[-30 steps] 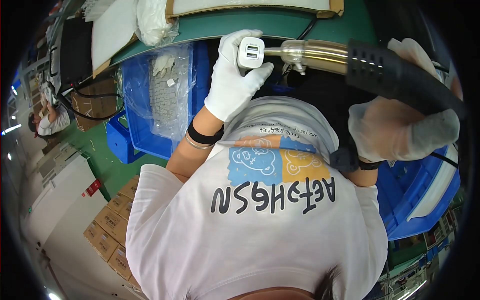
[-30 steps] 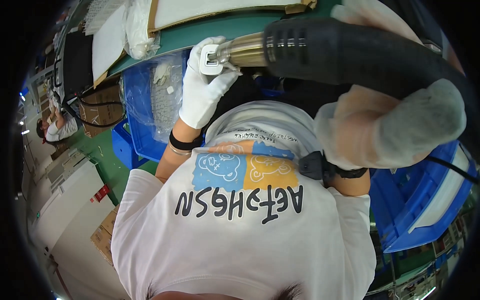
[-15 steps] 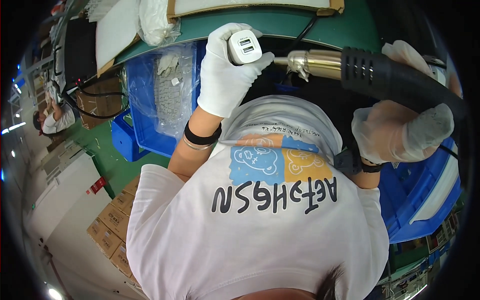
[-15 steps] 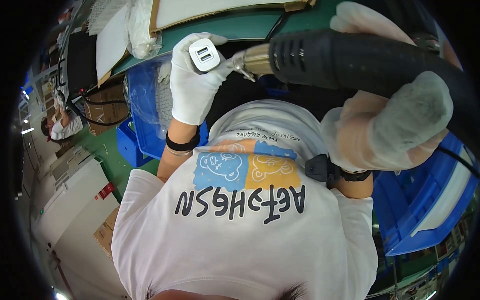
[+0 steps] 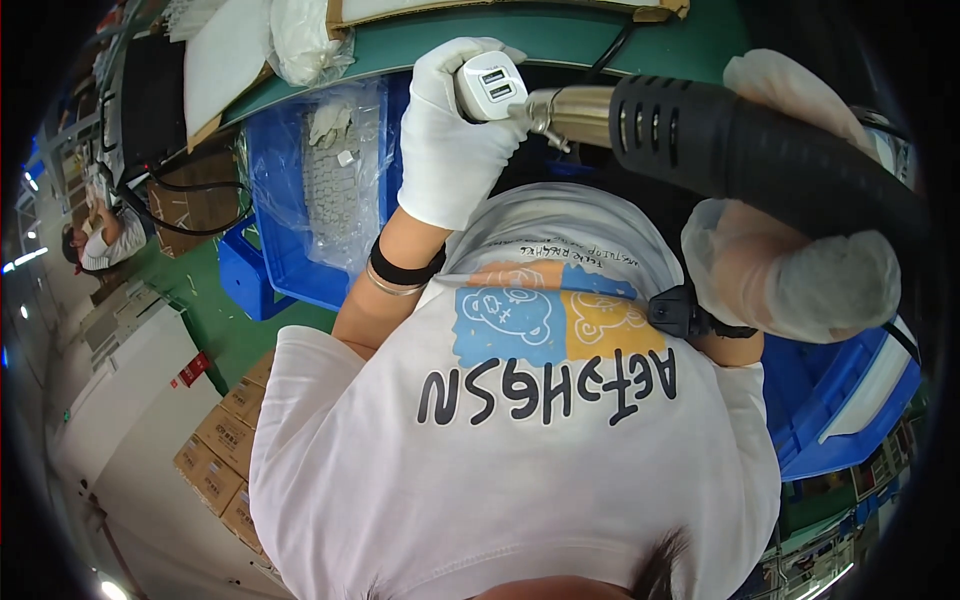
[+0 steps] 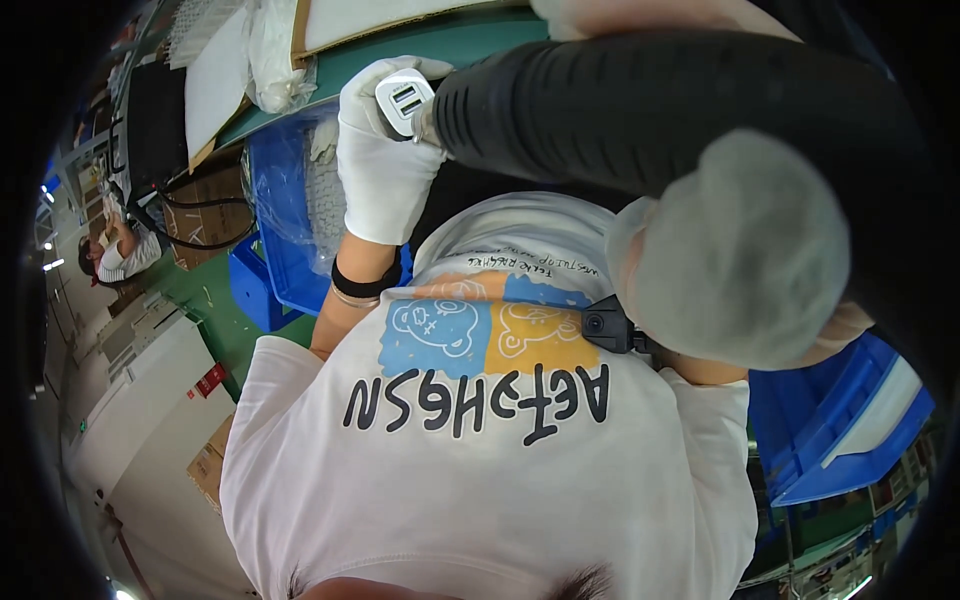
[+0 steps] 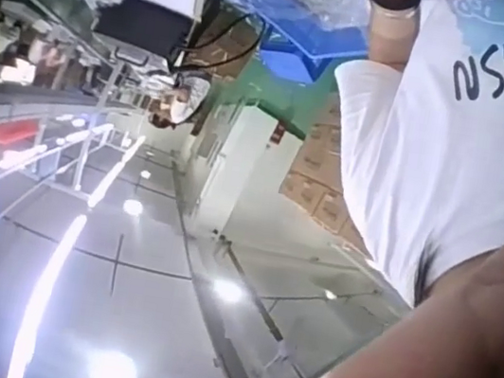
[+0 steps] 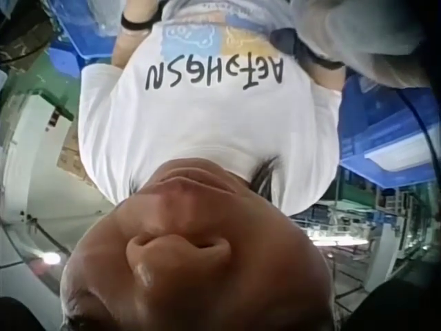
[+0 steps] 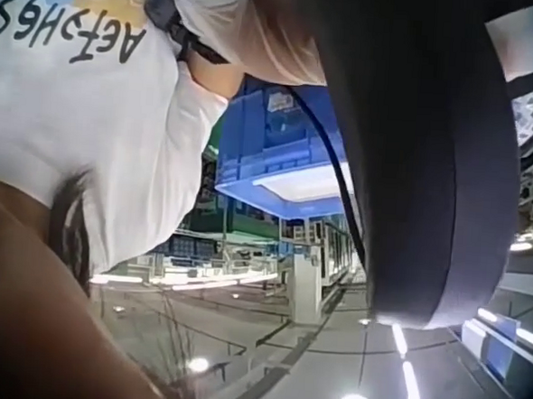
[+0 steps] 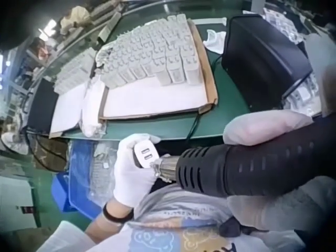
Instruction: The person picks up a power adapter from a tray, applies heat to its surface with a heat gun, and then places it back. This process is repeated with a second power adapter.
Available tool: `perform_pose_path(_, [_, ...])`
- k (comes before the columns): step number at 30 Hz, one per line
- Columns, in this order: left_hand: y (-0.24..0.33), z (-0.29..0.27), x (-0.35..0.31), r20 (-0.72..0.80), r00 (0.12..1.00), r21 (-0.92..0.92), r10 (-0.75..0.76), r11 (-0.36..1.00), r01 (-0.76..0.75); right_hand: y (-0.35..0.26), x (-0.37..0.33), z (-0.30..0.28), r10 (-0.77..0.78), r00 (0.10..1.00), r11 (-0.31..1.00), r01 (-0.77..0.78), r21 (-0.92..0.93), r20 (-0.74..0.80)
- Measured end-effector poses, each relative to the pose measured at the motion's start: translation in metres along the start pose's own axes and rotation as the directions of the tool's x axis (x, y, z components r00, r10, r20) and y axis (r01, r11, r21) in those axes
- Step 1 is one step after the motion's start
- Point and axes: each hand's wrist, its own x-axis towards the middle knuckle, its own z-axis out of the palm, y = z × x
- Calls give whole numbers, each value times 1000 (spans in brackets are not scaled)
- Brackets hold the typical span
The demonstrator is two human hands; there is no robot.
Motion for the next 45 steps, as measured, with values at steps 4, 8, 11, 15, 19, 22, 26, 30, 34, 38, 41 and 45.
perform_pose_path(4, [1,1,-1,-2,999,-18,-48,999,48,8,0,-6,-31,999,998,29,59,29])
perform_pose_path(8, [-2,1,-1,-5,1000,-7,-21,1000,21,6,2,-3,10,1000,992,-13,127,26])
perform_pose_path(11, [-3,0,-1,15,999,-35,-32,999,33,8,2,-3,30,999,987,-34,157,25])
perform_pose_path(15, [-2,1,-1,16,999,-49,-40,998,41,18,-2,-3,-91,996,992,91,85,-5])
perform_pose_path(19, [-2,1,-1,15,998,-10,-63,998,64,18,-2,-2,-82,996,992,83,99,-21])
perform_pose_path(22, [0,1,-1,14,999,-11,-44,999,44,17,-2,-1,-73,997,992,76,105,-35])
perform_pose_path(26, [0,1,-2,13,999,11,-41,999,41,15,-1,2,-65,996,990,71,121,-54])
perform_pose_path(30, [1,3,-2,2,999,-37,-53,998,53,12,1,8,-56,996,989,65,134,-72])
perform_pose_path(34, [0,1,-3,3,998,-34,-63,997,63,3,0,9,40,992,996,-29,90,-118])
perform_pose_path(38, [-2,2,-2,-2,996,-24,-90,996,90,-4,-1,10,158,970,987,-153,41,-187])
perform_pose_path(41, [-2,2,-1,-2,995,-37,-97,995,96,-10,-2,10,244,938,968,-250,6,-245])
perform_pose_path(45, [1,1,-1,19,993,-102,-116,988,117,-19,-3,10,340,882,929,-369,-29,-326])
